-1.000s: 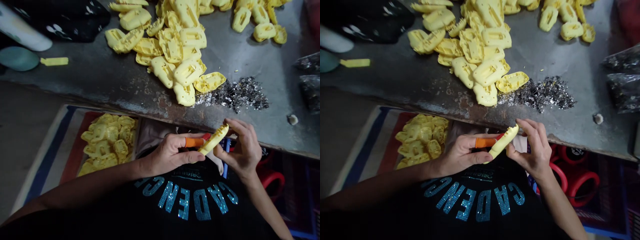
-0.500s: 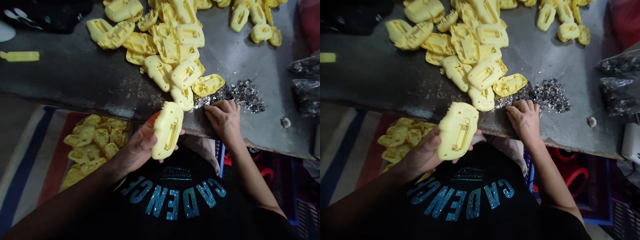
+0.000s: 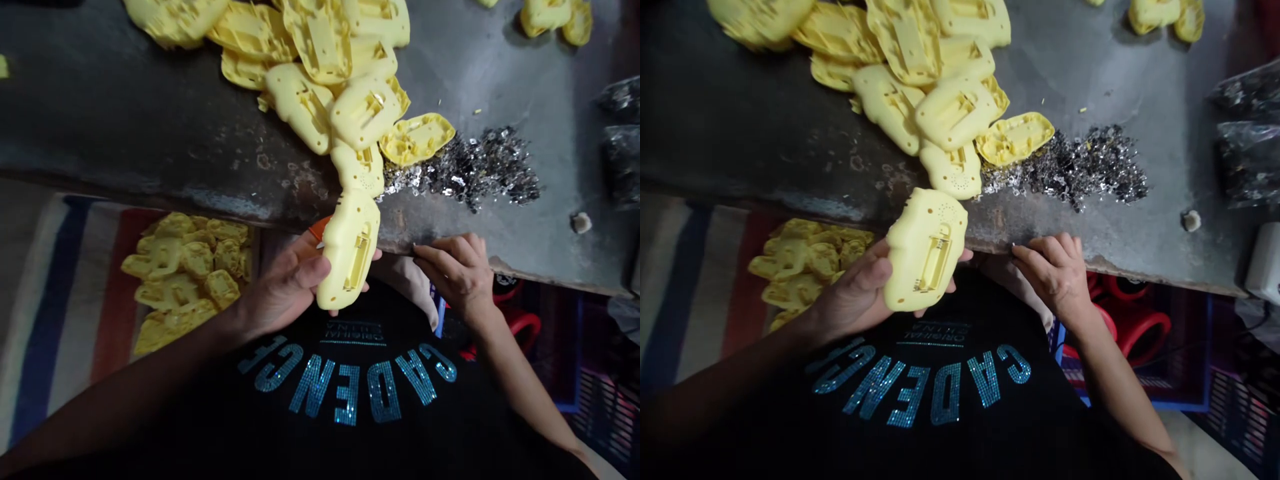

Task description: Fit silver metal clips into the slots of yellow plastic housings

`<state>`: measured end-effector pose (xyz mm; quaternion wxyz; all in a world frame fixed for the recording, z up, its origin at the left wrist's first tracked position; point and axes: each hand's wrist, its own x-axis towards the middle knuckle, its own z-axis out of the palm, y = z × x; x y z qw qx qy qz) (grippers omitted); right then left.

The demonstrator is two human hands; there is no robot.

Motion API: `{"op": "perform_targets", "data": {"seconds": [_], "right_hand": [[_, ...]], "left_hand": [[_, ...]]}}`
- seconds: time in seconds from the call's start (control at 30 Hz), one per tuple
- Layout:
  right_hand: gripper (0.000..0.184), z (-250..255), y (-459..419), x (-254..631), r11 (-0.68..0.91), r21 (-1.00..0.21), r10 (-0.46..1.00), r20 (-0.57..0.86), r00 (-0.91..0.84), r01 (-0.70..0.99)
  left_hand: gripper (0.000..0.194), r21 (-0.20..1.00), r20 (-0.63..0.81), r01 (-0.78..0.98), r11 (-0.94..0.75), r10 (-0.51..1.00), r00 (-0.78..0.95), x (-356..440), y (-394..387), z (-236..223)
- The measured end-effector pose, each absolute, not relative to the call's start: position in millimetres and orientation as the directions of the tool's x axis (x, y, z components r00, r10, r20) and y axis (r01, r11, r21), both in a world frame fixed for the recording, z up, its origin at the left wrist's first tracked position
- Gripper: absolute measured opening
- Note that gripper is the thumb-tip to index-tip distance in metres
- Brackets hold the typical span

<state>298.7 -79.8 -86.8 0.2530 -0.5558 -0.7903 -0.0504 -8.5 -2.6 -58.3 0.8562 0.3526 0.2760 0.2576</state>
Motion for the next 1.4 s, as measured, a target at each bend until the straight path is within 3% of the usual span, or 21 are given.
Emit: {"op": "perform_targets", "data": {"seconds": [0.17,0.5,0.57,0.63,0.73,0.97,1.4], "right_hand": [[0.005,-90,-83,291,0.325,-0.276,0.867,0.468,-0.169,0.904],[0.008,-93,-88,278,0.242,-0.362,0.861,0.509,-0.027,0.9],[0.01,-85,-87,275,0.303,-0.539,0.872,0.49,0.0,0.786],[0.013,-71,-85,273,0.35,-0.768,0.901,0.432,0.03,0.537],[0.014,-46,-77,274,0.326,-0.899,0.941,0.338,-0.01,0.293],[0.014,-8,-56,277,0.304,-0.867,0.942,0.212,-0.26,0.395],[0.003,2,-60,269,0.331,-0.739,0.942,0.228,-0.245,0.586]], "left_hand": [[0.08,0.735,-0.281,-0.263,0.624,0.635,0.72,4,-6,-53],[0.084,0.671,-0.358,-0.206,0.712,0.554,0.751,4,-10,-54],[0.085,0.619,-0.356,-0.201,0.759,0.499,0.79,6,-9,-56],[0.088,0.57,-0.338,-0.169,0.804,0.417,0.843,9,-8,-59],[0.091,0.529,-0.297,-0.116,0.84,0.312,0.903,13,-8,-63],[0.087,0.503,-0.284,-0.104,0.858,0.278,0.918,18,-16,-58],[0.086,0.534,-0.301,-0.111,0.838,0.311,0.901,18,-25,-52]]}}
